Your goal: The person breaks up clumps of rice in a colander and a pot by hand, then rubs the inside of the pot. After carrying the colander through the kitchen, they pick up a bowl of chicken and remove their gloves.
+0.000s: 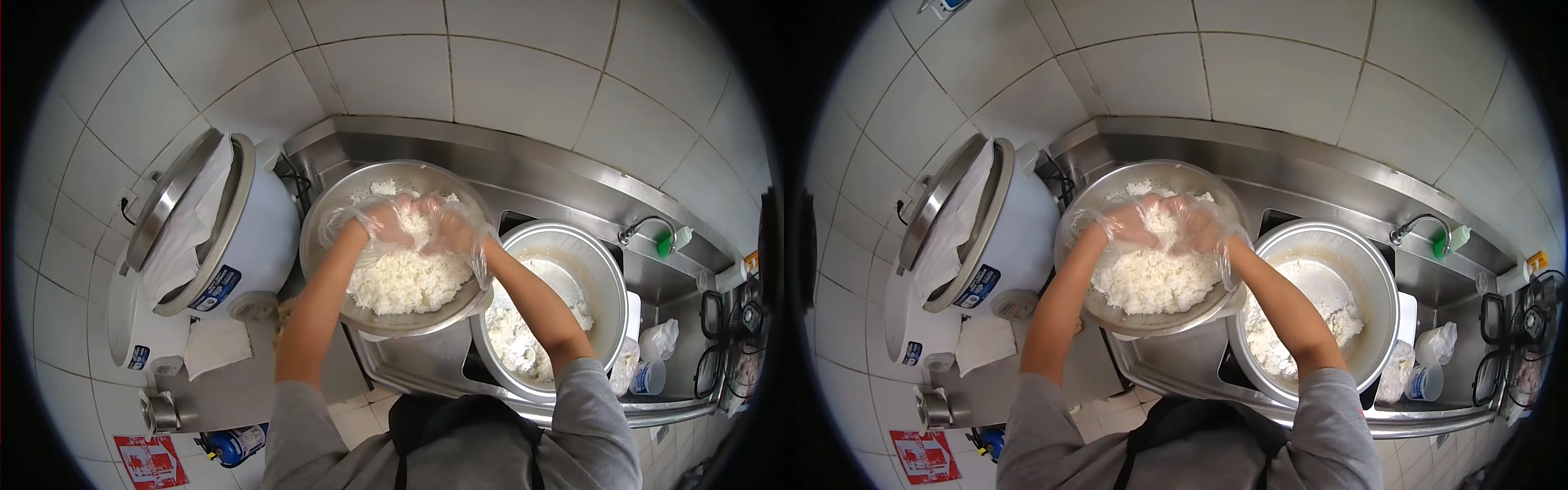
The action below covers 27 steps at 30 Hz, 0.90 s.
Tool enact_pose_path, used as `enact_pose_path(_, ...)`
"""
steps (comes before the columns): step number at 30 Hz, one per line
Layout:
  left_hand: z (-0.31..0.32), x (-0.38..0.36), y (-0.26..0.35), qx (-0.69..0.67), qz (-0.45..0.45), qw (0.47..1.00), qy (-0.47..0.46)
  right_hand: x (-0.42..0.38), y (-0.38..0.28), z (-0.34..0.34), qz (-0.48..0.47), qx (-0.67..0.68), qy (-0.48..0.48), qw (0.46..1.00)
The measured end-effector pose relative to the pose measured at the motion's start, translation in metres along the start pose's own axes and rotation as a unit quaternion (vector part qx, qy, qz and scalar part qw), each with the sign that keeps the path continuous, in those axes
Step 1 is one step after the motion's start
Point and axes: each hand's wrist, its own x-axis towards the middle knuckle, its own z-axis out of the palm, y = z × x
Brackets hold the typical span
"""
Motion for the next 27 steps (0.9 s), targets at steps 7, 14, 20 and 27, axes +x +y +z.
enact_pose_path(7, 0.036, 0.003, 0.014, 0.195, -0.118, 0.966, 0.124, 0.009, 0.028, 0.037, 0.099, 0.126, 0.033, 0.987)
enact_pose_path(14, 0.010, -0.016, -0.012, -0.154, -0.074, 0.947, 0.271, 0.019, 0.007, -0.009, 0.167, 0.170, 0.093, 0.967)
enact_pose_path(20, -0.007, -0.019, -0.020, -0.118, -0.021, 0.918, 0.378, 0.038, 0.016, -0.009, 0.110, 0.280, 0.169, 0.939)
enact_pose_path(27, -0.028, -0.044, 0.013, -0.179, -0.113, 0.909, 0.360, 0.047, -0.005, -0.027, 0.174, 0.260, 0.118, 0.942)
